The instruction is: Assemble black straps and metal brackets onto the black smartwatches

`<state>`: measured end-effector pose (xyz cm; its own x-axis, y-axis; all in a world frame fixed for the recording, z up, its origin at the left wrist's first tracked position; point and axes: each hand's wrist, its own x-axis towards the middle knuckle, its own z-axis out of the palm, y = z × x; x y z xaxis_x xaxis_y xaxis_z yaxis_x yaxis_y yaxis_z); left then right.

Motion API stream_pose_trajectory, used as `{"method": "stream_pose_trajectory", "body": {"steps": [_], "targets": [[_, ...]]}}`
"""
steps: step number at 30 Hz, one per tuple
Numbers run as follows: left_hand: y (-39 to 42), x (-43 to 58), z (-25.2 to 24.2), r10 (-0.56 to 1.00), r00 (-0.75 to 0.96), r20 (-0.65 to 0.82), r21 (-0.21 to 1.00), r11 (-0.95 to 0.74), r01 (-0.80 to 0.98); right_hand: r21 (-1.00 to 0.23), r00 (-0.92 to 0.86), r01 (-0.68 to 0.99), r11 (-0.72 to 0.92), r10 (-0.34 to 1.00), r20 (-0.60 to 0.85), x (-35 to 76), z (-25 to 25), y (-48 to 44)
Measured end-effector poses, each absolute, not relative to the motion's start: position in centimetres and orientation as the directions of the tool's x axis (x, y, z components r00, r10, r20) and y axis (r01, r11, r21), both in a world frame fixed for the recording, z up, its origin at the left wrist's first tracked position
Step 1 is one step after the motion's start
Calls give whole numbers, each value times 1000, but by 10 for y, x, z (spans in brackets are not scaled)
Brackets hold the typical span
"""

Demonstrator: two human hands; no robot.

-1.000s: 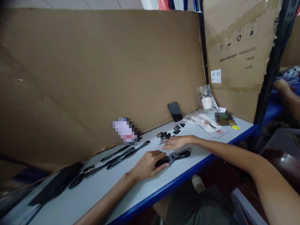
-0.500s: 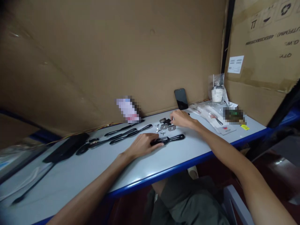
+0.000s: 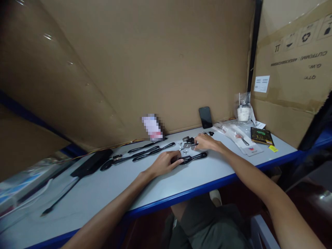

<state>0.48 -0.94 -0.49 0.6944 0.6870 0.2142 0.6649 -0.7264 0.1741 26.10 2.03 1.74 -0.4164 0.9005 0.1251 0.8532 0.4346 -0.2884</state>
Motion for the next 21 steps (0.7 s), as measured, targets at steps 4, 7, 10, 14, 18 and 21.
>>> {"method": "stream_pose_trajectory", "body": {"steps": [4, 7, 10, 14, 18, 21], "targets": [[-6, -1, 2, 705, 677, 213, 193, -709, 678, -302, -408, 857, 418, 908, 97, 262, 19, 21], [-5, -3, 5, 715, 669, 200, 189, -699, 690, -305, -411, 860, 410, 909, 63, 262, 20, 23], [-5, -3, 8, 731, 655, 193, 184, -682, 707, -314, -408, 863, 397, 912, 31, 262, 21, 25], [-7, -3, 10, 734, 660, 161, 198, -679, 707, -335, -375, 873, 354, 927, 5, 265, 20, 27], [-8, -2, 11, 716, 688, 115, 239, -692, 681, -354, -342, 882, 310, 939, -30, 268, 18, 29], [-8, -1, 9, 711, 695, 101, 266, -693, 670, -361, -329, 887, 289, 943, -54, 270, 18, 31]]}}
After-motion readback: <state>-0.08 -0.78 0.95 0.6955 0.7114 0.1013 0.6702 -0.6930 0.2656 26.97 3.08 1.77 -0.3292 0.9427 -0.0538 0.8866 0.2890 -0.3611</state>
